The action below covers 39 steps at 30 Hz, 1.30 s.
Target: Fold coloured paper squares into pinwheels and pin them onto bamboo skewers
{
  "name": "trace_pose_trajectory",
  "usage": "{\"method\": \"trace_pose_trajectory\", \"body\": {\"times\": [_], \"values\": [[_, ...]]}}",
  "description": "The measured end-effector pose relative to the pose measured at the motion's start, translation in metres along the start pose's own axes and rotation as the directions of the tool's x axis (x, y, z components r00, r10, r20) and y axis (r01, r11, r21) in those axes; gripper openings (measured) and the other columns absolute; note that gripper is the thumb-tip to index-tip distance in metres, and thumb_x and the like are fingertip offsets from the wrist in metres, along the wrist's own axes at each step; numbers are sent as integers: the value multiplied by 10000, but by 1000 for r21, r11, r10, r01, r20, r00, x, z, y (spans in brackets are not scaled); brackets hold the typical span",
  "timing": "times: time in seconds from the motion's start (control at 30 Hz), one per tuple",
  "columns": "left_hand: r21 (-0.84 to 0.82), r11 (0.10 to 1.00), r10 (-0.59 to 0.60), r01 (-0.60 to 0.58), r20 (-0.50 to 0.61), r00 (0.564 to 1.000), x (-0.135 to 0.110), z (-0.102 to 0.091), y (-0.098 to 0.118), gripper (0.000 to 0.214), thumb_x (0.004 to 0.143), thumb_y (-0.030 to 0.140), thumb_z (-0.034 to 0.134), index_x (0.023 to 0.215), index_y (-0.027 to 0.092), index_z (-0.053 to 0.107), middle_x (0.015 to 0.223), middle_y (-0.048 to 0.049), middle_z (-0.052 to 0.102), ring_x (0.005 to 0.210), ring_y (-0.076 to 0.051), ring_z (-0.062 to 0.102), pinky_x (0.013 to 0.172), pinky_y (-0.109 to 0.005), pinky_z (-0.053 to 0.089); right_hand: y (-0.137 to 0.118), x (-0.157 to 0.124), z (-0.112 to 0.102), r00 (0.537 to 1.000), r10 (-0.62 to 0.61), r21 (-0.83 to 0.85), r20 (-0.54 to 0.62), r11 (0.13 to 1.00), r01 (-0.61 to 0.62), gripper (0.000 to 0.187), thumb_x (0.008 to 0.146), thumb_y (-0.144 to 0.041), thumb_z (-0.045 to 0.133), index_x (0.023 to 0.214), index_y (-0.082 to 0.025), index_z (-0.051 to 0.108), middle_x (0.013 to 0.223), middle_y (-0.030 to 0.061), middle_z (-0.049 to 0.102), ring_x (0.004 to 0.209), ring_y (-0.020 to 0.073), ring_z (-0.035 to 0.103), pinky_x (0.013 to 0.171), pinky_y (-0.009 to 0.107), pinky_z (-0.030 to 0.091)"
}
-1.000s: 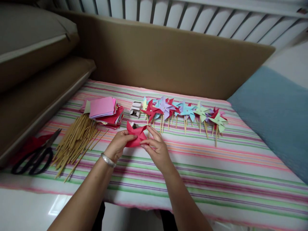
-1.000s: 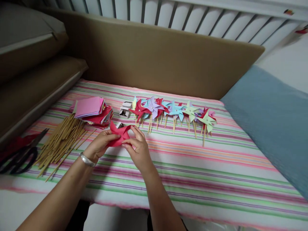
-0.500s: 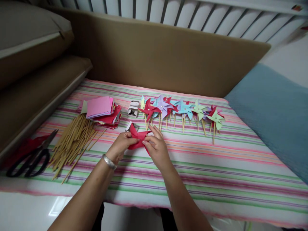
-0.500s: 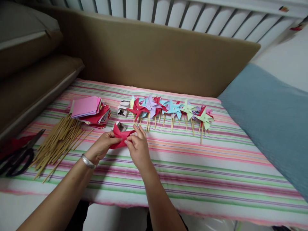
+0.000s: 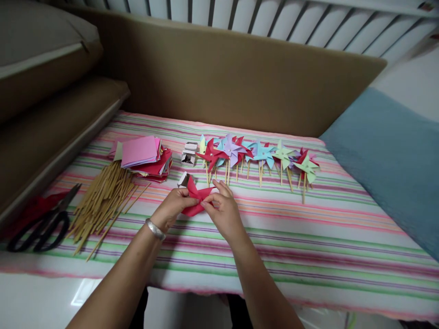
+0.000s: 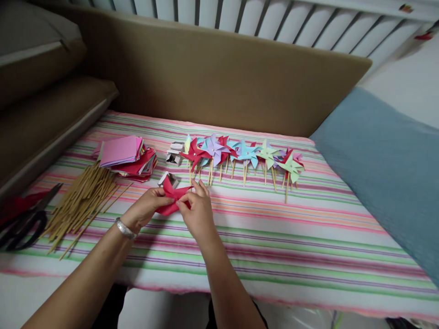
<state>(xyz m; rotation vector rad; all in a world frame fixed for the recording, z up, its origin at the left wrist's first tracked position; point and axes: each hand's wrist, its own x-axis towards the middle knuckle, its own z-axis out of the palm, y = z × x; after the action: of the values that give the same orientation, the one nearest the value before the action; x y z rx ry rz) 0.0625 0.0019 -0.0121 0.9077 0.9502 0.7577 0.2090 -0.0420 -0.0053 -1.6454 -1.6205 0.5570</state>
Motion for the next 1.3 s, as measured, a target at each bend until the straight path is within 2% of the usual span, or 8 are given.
{"method": "trace_pose_trajectory", "body": {"times": [0.57, 0.7, 0.8, 0.87, 0.97, 1.03, 1.1, 1.3], "values": [[-20, 1000, 8, -9, -14, 1000, -2, 6, -1, 193, 547, 225, 764, 705, 123, 718, 616, -29, 675, 524, -110, 555, 544, -226, 406, 4, 1, 6, 996, -10, 20, -92, 1000, 12, 100, 679, -156, 605, 599, -214, 618, 1234, 78, 563, 1246, 296, 396, 1009, 536, 309], [-45, 999, 24, -28, -82, 996, -1, 9, -2, 172, 510, 194, 768, 649, 127, 692, 593, -15, 667, 519, -110, 555, 551, -229, 415, 4, 0, 8, 995, -2, 11, -103, 1000, 3, 87, 666, -150, 618, 608, -214, 621, 1234, 83, 565, 1249, 307, 393, 1013, 535, 305], [-47, 998, 37, -44, -141, 989, 0, 6, 0, 162, 497, 189, 765, 622, 128, 683, 567, -10, 655, 505, -109, 544, 547, -233, 410, 3, 1, 4, 983, 52, 121, -175, 992, -31, 38, 677, -215, 641, 715, -219, 636, 1246, 93, 557, 1211, 291, 445, 1007, 509, 325], [-51, 997, 48, -56, -151, 987, 0, 3, 2, 149, 501, 196, 761, 609, 133, 680, 552, -8, 647, 489, -103, 527, 525, -227, 388, 3, 3, -1, 958, 185, 287, -220, 951, -118, 184, 689, -298, 651, 851, -215, 625, 1214, 106, 578, 1154, 273, 504, 976, 477, 370], [-63, 995, 71, -81, -137, 988, -1, 2, 5, 135, 508, 202, 755, 597, 137, 677, 537, -2, 634, 473, -92, 501, 506, -218, 360, 1, 6, -4, 922, 380, 590, -74, 762, -267, 346, 682, -379, 661, 963, -192, 589, 1038, 98, 659, 995, 242, 603, 860, 402, 459], [-67, 992, 97, -106, -128, 987, -3, 5, 6, 140, 510, 199, 748, 615, 133, 684, 551, -4, 635, 487, -95, 505, 525, -223, 371, -2, 5, -3, 923, 371, 682, 98, 651, -334, 333, 656, -376, 682, 913, -178, 606, 901, 68, 686, 859, 211, 634, 777, 344, 480], [-68, 989, 122, -132, -131, 984, -8, 11, 6, 145, 508, 193, 739, 628, 126, 691, 561, -7, 634, 501, -100, 510, 544, -231, 384, -7, 1, 1, 929, 319, 686, 189, 634, -357, 263, 632, -362, 698, 801, -174, 622, 773, 30, 681, 735, 179, 621, 714, 302, 471], [-135, 978, 134, -160, -186, 973, -46, 11, -1, 133, 504, 160, 725, 625, 113, 695, 568, -11, 632, 509, -99, 512, 551, -233, 379, -27, -23, 11, 942, 256, 660, 219, 672, -336, 201, 605, -335, 712, 683, -177, 615, 671, 5, 648, 646, 169, 579, 677, 296, 449]]}}
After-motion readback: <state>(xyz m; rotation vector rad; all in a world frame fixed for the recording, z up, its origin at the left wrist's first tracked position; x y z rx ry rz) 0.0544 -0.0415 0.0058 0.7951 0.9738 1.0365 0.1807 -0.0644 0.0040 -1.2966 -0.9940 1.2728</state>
